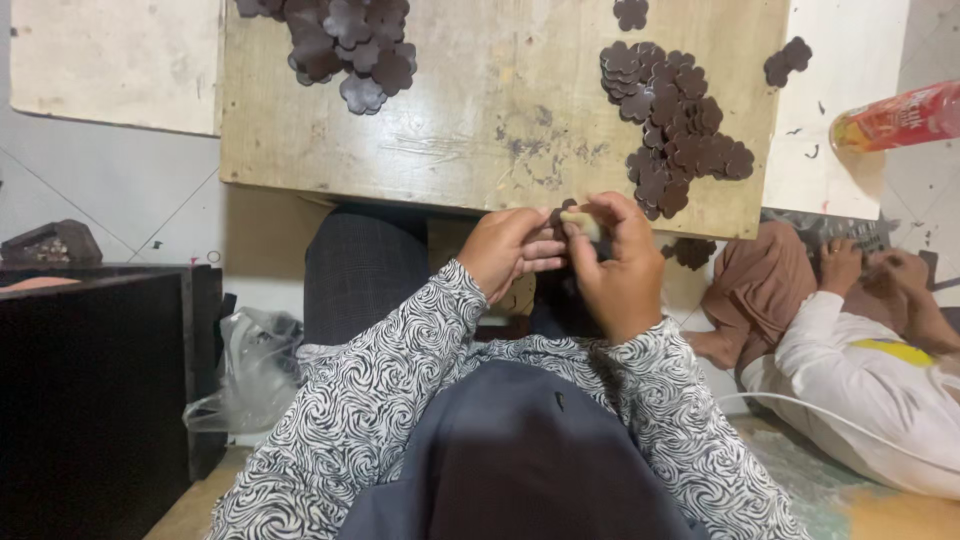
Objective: The person repeatedly picks up dark flower-shaped leather cutouts from a wooden board and rubs their edges with a small block. They handle the pieces one at a time, occasionally pausing to pick up a bottle before resuming the rubbing action.
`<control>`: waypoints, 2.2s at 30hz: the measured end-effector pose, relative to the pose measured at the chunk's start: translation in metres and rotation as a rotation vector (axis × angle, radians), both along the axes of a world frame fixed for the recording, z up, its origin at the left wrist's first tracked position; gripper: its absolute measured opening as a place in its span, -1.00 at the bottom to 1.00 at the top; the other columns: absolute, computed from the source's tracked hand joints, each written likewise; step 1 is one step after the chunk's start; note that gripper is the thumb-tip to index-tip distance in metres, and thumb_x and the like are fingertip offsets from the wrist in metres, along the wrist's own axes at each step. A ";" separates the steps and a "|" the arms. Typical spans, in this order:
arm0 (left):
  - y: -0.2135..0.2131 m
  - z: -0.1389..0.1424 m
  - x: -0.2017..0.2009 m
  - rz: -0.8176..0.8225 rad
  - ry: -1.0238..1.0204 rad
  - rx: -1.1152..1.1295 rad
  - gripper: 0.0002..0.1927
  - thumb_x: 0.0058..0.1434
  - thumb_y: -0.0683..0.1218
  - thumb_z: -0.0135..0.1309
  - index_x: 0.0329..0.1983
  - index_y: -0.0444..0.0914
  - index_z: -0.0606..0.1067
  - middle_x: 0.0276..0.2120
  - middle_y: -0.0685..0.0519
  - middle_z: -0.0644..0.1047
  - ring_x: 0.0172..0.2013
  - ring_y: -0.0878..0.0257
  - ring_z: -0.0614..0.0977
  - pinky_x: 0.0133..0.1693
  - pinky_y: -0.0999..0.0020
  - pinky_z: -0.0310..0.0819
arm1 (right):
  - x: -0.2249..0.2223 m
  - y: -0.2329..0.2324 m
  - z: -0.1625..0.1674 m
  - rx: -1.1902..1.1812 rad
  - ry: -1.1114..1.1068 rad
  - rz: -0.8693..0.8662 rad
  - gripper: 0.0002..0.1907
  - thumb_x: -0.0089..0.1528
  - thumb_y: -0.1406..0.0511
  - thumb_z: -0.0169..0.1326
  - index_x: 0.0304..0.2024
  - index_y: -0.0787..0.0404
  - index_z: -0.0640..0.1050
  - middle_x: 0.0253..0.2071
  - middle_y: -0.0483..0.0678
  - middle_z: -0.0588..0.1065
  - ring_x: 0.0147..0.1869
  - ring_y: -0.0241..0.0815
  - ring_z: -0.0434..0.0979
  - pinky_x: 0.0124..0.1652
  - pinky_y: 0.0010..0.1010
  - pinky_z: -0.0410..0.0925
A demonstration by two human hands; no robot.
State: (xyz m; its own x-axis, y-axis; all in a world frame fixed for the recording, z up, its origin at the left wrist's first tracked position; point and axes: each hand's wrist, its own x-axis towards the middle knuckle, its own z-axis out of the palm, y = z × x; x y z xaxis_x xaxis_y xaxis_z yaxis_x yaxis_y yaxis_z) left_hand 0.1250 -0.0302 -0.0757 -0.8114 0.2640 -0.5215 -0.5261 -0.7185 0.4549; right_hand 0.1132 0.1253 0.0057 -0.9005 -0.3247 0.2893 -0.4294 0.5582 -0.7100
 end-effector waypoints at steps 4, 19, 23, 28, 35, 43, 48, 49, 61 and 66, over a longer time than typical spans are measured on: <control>0.006 -0.007 0.001 0.042 0.182 0.003 -0.70 0.49 -0.04 -0.05 -0.11 -0.41 0.49 -0.43 0.11 0.49 -0.49 0.43 0.45 -0.39 0.48 0.43 | 0.007 0.001 0.001 0.162 0.139 0.115 -0.59 0.17 0.48 0.22 0.08 0.25 0.50 0.02 0.08 0.54 0.12 0.09 0.57 0.07 -0.21 0.45; -0.005 -0.005 0.000 0.025 0.185 -0.149 -0.67 0.43 -0.01 0.01 0.06 -0.33 0.54 -0.17 0.08 0.62 -0.23 0.38 0.62 -0.15 0.41 0.65 | -0.006 0.026 -0.015 -0.540 -0.278 -0.051 -0.63 0.34 0.46 0.18 0.15 0.21 0.37 -0.01 -0.08 0.53 0.07 -0.33 0.56 0.09 -0.53 0.42; 0.001 -0.007 -0.002 -0.012 0.224 -0.216 -0.65 0.41 0.01 0.02 0.11 -0.31 0.50 -0.11 0.09 0.63 -0.18 0.37 0.66 -0.18 0.44 0.60 | -0.007 0.014 -0.020 -0.602 -0.341 -0.033 -0.65 0.33 0.51 0.18 0.12 0.28 0.42 -0.01 -0.05 0.52 0.06 -0.30 0.54 0.07 -0.49 0.43; -0.001 -0.002 0.000 0.040 0.261 -0.138 -0.59 0.41 -0.03 -0.01 0.26 -0.30 0.45 -0.10 0.04 0.62 -0.18 0.36 0.63 -0.17 0.43 0.55 | 0.007 0.000 -0.010 -0.186 -0.147 0.043 -0.79 0.29 0.50 0.21 -0.02 0.28 0.57 0.03 0.03 0.56 0.04 -0.24 0.60 0.02 -0.45 0.48; -0.009 0.012 0.001 0.044 0.236 0.070 -0.61 0.46 -0.16 -0.13 0.29 -0.43 0.40 -0.11 -0.01 0.60 -0.14 0.30 0.65 -0.02 0.33 0.60 | 0.003 0.003 0.012 0.066 0.142 0.216 -0.75 0.20 0.47 0.25 -0.06 0.27 0.59 -0.01 0.06 0.59 0.13 -0.02 0.61 0.14 -0.30 0.44; -0.001 -0.008 0.000 -0.034 0.292 -0.035 -0.65 0.44 -0.17 -0.16 0.23 -0.36 0.43 -0.03 0.04 0.60 -0.08 0.36 0.65 -0.02 0.39 0.57 | 0.001 0.001 0.009 -0.115 0.028 -0.100 -0.72 0.30 0.47 0.22 0.04 0.24 0.53 -0.02 0.01 0.57 -0.01 -0.05 0.62 0.03 -0.36 0.46; 0.010 -0.026 0.001 -0.039 0.484 -0.024 -0.68 0.51 -0.19 -0.16 0.22 -0.42 0.46 -0.01 0.03 0.59 -0.03 0.35 0.62 0.05 0.40 0.55 | -0.006 -0.002 0.007 0.129 0.209 0.124 -0.68 0.23 0.50 0.18 0.04 0.23 0.53 -0.02 0.05 0.58 0.07 0.01 0.60 0.08 -0.31 0.45; 0.010 -0.028 0.002 -0.049 0.434 -0.034 -0.68 0.49 -0.18 -0.16 0.21 -0.39 0.46 -0.02 0.04 0.59 -0.05 0.36 0.62 0.03 0.40 0.56 | -0.009 -0.001 0.007 0.160 0.238 0.122 -0.68 0.23 0.49 0.20 0.03 0.22 0.53 -0.02 0.05 0.58 0.08 0.00 0.60 0.08 -0.30 0.44; 0.012 -0.027 0.002 -0.087 0.463 -0.172 -0.65 0.48 -0.15 -0.16 0.26 -0.35 0.44 0.02 0.07 0.59 0.00 0.38 0.62 0.07 0.42 0.57 | -0.016 0.009 0.005 0.256 0.187 0.123 -0.59 0.22 0.47 0.23 0.12 0.21 0.49 -0.04 0.05 0.56 0.01 -0.06 0.61 0.00 -0.34 0.45; 0.008 -0.022 -0.003 -0.095 0.312 -0.188 -0.64 0.45 -0.15 -0.15 0.25 -0.33 0.44 -0.02 0.09 0.61 -0.04 0.38 0.64 -0.01 0.43 0.57 | -0.019 0.015 0.005 -0.089 0.011 -0.077 -0.63 0.37 0.46 0.16 0.20 0.22 0.40 0.00 -0.04 0.60 0.03 -0.23 0.64 0.03 -0.47 0.46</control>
